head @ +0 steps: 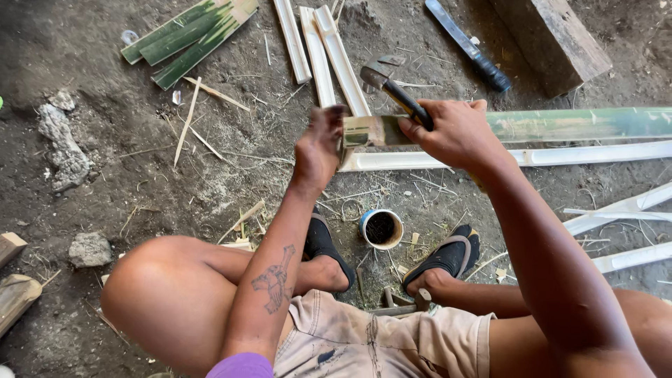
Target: The person assembles a bamboo structure by inserting a smaller bamboo piece into a larger one and securing it with nails using a hammer. The person repeatedly hammers nails into the bamboo to fasten the pieces together.
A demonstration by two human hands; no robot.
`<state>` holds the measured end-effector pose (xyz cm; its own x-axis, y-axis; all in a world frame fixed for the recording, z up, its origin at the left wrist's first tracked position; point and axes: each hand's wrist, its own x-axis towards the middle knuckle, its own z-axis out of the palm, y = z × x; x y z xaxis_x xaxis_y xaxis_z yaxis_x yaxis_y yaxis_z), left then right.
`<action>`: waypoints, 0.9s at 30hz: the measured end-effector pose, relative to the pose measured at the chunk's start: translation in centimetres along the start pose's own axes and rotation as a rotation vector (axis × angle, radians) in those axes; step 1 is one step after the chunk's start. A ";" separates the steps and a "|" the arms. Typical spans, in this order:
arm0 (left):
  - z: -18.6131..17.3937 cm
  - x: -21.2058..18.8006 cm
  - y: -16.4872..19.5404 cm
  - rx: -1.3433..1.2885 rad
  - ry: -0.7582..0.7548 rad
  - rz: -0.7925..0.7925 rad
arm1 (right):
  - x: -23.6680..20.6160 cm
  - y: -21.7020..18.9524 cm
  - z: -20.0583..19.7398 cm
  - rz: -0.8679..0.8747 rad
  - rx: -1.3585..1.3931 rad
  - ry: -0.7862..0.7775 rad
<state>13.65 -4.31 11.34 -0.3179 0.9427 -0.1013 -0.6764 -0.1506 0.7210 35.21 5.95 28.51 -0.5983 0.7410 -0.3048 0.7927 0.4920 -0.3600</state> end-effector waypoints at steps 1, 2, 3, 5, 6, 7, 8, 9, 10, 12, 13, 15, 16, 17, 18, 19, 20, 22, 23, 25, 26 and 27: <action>-0.2 -0.4 -0.7 -0.039 0.205 0.100 | 0.1 0.1 0.0 -0.017 0.009 0.032; -0.6 -1.4 -1.6 0.287 0.330 -0.012 | 0.2 0.2 0.0 -0.027 0.021 0.055; -1.0 -3.1 -2.8 0.612 0.450 -0.146 | 0.2 0.3 0.1 -0.029 0.034 0.064; -1.6 -6.7 -5.6 1.161 0.335 -0.165 | 0.3 0.5 0.3 -0.066 0.031 0.081; -1.4 -8.5 -7.4 1.367 0.102 -0.040 | 0.4 0.5 0.5 -0.092 0.025 0.103; -1.1 -9.6 -9.2 1.400 -0.071 -0.312 | 0.4 0.5 0.6 -0.100 0.023 0.107; -0.6 -10.7 -11.0 1.571 -0.302 -0.129 | 0.4 0.4 0.8 -0.104 0.018 0.110; 0.0 -11.4 -12.8 1.717 -0.543 0.063 | 0.3 0.4 0.9 -0.103 0.013 0.110; 0.7 -11.4 -14.5 1.853 -0.594 0.068 | 0.3 0.3 1.0 -0.107 0.016 0.122; 2.1 -10.7 -17.1 2.122 -0.698 0.100 | 0.2 0.1 1.2 -0.112 0.015 0.158; 2.2 -10.5 -17.6 2.124 -0.697 0.034 | 0.2 0.0 1.3 -0.116 0.026 0.159; 2.6 -9.9 -18.1 2.123 -0.689 -0.092 | 0.0 -0.2 1.3 -0.126 0.040 0.163; 2.5 -9.8 -18.2 2.095 -0.690 -0.055 | -0.1 -0.2 1.3 -0.120 0.024 0.155; 2.2 -9.8 -18.1 2.068 -0.690 -0.025 | -0.1 -0.3 1.4 -0.116 0.013 0.144; 2.1 -9.9 -17.9 2.046 -0.686 -0.002 | -0.2 -0.3 1.4 -0.116 0.007 0.130; 2.0 -10.1 -17.9 2.053 -0.710 0.007 | -0.2 -0.3 1.4 -0.129 0.014 0.147; 2.1 -10.3 -17.7 2.062 -0.729 0.022 | -0.2 -0.3 1.4 -0.146 0.019 0.168; 2.4 -10.5 -17.1 2.086 -0.669 -0.050 | -0.2 -0.2 1.5 -0.163 0.019 0.180; 2.9 -10.4 -16.9 2.096 -0.591 -0.133 | -0.1 -0.2 1.4 -0.162 0.011 0.173; 3.5 -10.2 -15.8 2.005 -0.448 -0.362 | 0.0 -0.1 1.5 -0.164 0.004 0.172; 3.5 -9.8 -14.9 1.900 -0.380 -0.496 | 0.1 0.0 1.5 -0.169 0.000 0.181; 3.4 -9.7 -13.9 1.790 -0.311 -0.632 | 0.2 0.0 1.5 -0.174 0.001 0.185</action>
<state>28.36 -10.39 4.66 -0.0876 0.7725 -0.6289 0.8040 0.4276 0.4132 34.92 5.44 27.06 -0.6937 0.7167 -0.0714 0.6798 0.6188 -0.3937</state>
